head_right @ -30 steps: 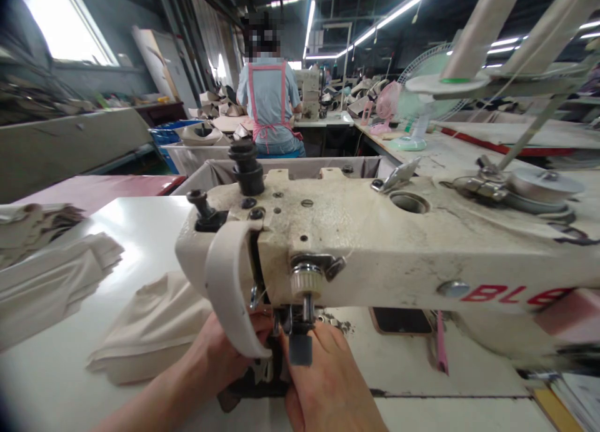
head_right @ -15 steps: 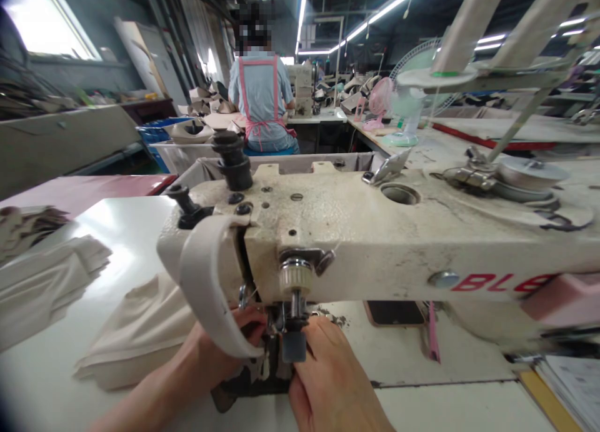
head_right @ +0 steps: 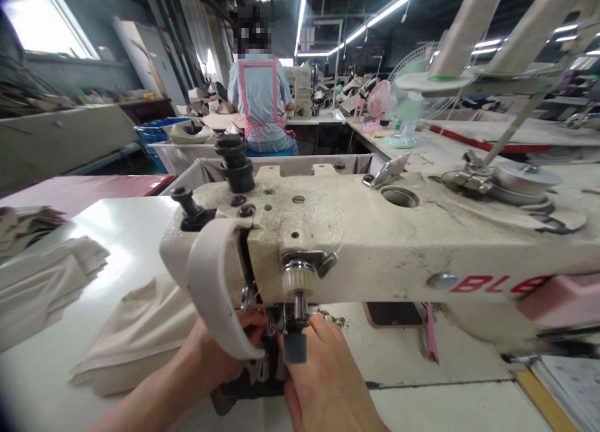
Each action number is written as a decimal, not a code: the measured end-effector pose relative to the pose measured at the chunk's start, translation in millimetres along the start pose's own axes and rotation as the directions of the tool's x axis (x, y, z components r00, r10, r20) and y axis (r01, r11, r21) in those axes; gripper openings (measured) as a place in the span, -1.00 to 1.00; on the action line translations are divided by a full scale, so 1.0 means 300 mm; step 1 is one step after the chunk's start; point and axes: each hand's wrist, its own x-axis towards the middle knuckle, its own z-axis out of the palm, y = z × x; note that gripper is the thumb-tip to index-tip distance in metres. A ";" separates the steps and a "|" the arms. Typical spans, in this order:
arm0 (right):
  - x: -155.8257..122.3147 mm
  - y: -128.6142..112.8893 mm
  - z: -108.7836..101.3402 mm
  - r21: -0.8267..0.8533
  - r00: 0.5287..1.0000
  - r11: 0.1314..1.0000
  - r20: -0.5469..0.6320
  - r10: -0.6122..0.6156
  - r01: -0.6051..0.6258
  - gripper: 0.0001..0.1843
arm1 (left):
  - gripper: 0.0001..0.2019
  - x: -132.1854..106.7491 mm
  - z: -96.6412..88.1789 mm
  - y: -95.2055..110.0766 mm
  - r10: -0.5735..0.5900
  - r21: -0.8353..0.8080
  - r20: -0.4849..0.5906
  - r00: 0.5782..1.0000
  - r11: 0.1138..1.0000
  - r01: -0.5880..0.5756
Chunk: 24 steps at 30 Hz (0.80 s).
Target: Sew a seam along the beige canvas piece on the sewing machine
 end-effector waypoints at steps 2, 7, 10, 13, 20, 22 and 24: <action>0.008 -0.007 -0.004 -0.016 1.000 1.000 0.006 -0.002 0.002 -0.57 | -0.83 0.001 0.005 0.001 -0.005 0.009 -0.002 1.000 1.000 0.005; 0.010 -0.012 -0.006 -0.014 1.000 1.000 -0.028 0.005 -0.005 -0.54 | -0.81 0.037 -0.015 -0.003 -0.047 0.066 0.004 0.999 0.997 0.047; 0.002 -0.004 -0.004 0.033 0.999 0.999 -0.041 0.006 -0.005 -0.58 | -0.78 0.062 -0.037 -0.006 -0.055 0.067 0.044 0.997 0.996 0.052; -0.005 0.000 -0.004 0.046 0.999 0.999 -0.049 0.012 -0.010 -0.63 | -0.74 0.076 -0.046 -0.005 -0.055 0.052 0.075 0.996 0.997 0.051; 0.001 -0.008 -0.010 0.103 0.998 0.995 -0.062 0.006 0.001 -0.66 | -0.77 0.064 -0.052 -0.023 -0.123 0.054 0.089 0.988 0.991 0.119; 0.006 -0.003 -0.006 0.121 0.998 0.993 -0.065 0.025 -0.017 -0.65 | -0.75 0.050 -0.060 -0.034 -0.131 0.046 0.095 0.987 0.991 0.127; 0.008 -0.004 -0.003 0.086 0.998 0.996 -0.049 0.026 -0.022 -0.65 | -0.76 0.058 -0.047 -0.033 -0.109 0.004 0.099 0.989 0.994 0.109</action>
